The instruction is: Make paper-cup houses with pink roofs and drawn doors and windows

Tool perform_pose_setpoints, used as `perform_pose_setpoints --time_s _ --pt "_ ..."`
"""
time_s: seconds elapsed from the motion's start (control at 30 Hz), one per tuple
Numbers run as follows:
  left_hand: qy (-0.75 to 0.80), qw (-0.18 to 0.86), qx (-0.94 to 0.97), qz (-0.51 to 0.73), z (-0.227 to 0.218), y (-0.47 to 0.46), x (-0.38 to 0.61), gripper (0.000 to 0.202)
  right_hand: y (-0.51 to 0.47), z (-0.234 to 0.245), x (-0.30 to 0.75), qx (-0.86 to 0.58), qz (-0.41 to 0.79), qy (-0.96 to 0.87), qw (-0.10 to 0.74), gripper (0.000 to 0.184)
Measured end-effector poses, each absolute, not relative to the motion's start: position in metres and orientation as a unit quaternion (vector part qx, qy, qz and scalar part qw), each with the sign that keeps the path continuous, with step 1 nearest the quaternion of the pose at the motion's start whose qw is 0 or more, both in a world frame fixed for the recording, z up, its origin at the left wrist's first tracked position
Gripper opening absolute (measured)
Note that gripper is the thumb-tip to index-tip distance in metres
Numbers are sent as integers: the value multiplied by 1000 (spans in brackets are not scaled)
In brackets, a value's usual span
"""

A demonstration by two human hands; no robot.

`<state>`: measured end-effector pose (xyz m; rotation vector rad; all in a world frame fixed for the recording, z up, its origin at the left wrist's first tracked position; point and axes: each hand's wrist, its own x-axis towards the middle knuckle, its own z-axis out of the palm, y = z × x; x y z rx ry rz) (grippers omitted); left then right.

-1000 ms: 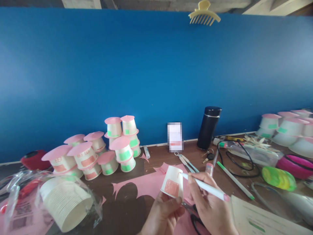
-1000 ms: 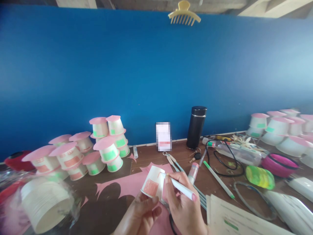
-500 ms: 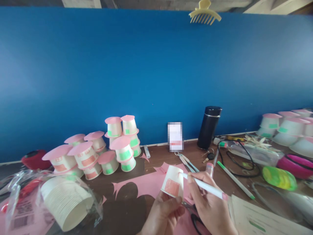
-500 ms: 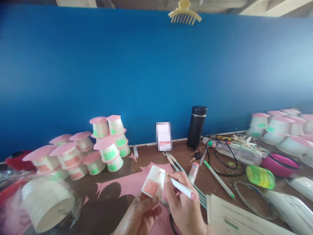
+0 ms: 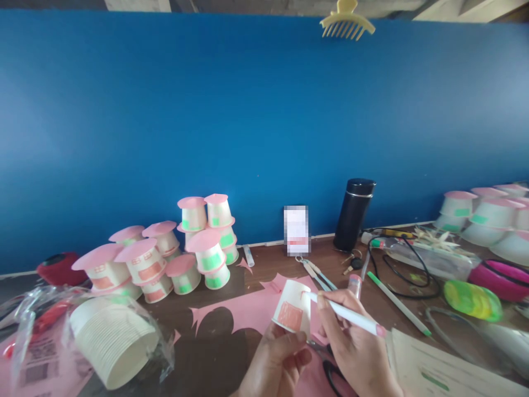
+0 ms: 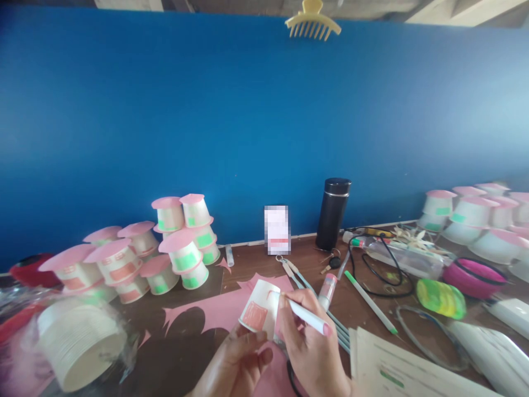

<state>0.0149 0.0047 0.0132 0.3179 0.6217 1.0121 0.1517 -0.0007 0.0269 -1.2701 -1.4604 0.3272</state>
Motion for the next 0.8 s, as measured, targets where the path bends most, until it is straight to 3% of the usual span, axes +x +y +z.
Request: perform_pose_setpoints --time_s 0.33,0.63,0.8 --pt "282 817 131 486 13 5 15 48 -3 28 152 -536 134 -623 554 14" --pt "288 816 110 489 14 3 13 19 -1 27 153 -538 131 -624 552 14" --pt "287 824 87 481 12 4 11 16 -1 29 153 -538 126 -625 551 13"
